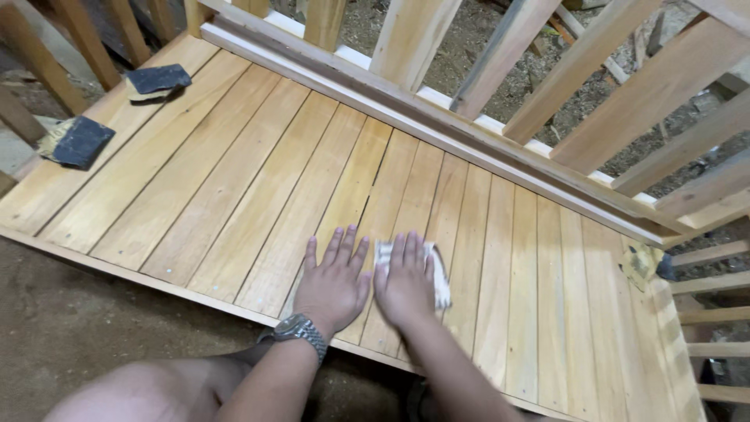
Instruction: The person sands a wooden bench or crib frame, first rubbing sandpaper along the horizontal rail between the slats and then wiping the sandpaper across the slatted seat boards, working section by section. At the end they use a sanding block on the outer edge of the frame.
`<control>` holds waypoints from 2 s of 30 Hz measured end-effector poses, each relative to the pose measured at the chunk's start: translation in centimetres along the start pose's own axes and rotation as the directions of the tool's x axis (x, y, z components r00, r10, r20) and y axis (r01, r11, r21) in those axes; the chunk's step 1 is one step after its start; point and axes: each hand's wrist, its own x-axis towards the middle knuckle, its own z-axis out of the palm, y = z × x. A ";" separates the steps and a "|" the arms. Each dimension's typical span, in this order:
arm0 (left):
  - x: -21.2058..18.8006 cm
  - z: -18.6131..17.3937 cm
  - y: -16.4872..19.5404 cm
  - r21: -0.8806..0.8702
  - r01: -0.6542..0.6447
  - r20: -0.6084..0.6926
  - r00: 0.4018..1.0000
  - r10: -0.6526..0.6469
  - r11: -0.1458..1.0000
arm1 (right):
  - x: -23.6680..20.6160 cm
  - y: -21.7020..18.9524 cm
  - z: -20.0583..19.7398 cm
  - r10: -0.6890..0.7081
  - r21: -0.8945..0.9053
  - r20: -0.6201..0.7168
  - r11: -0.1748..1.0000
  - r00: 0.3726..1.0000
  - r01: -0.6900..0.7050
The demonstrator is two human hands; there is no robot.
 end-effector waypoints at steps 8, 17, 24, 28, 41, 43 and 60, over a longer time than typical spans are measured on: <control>-0.1 -0.4 0.1 -0.032 0.013 0.013 1.000 -0.012 0.999 | 4.8 -0.2 -1.2 0.004 0.061 -0.057 0.998 0.998 -0.001; 0.2 -0.2 -0.1 -0.046 -0.017 -0.043 0.999 0.015 0.999 | -7.7 -1.7 -0.3 -0.104 0.052 0.015 0.993 0.994 0.103; 0.0 -0.1 -0.1 -0.038 0.024 0.028 0.999 -0.023 0.999 | 8.0 0.9 0.0 0.007 0.036 -0.053 0.999 0.999 -0.005; 0.1 -1.2 0.4 -0.025 0.028 0.050 0.998 -0.027 0.999 | 10.1 1.6 -0.1 0.008 0.087 -0.037 0.996 0.999 -0.005; 1.6 -3.2 0.7 0.012 -0.063 0.229 0.972 0.059 0.998 | 7.7 4.6 -0.4 0.000 0.019 -0.003 1.000 1.000 0.000; 1.6 -2.8 0.5 -0.002 -0.067 0.183 0.981 0.066 0.998 | 12.1 5.1 -1.1 0.015 0.014 -0.002 1.000 1.000 -0.015; 3.8 -0.2 0.4 -0.057 -0.108 -0.063 0.993 0.104 0.993 | 8.4 5.5 -1.4 -0.158 -0.058 -0.016 0.986 0.987 0.157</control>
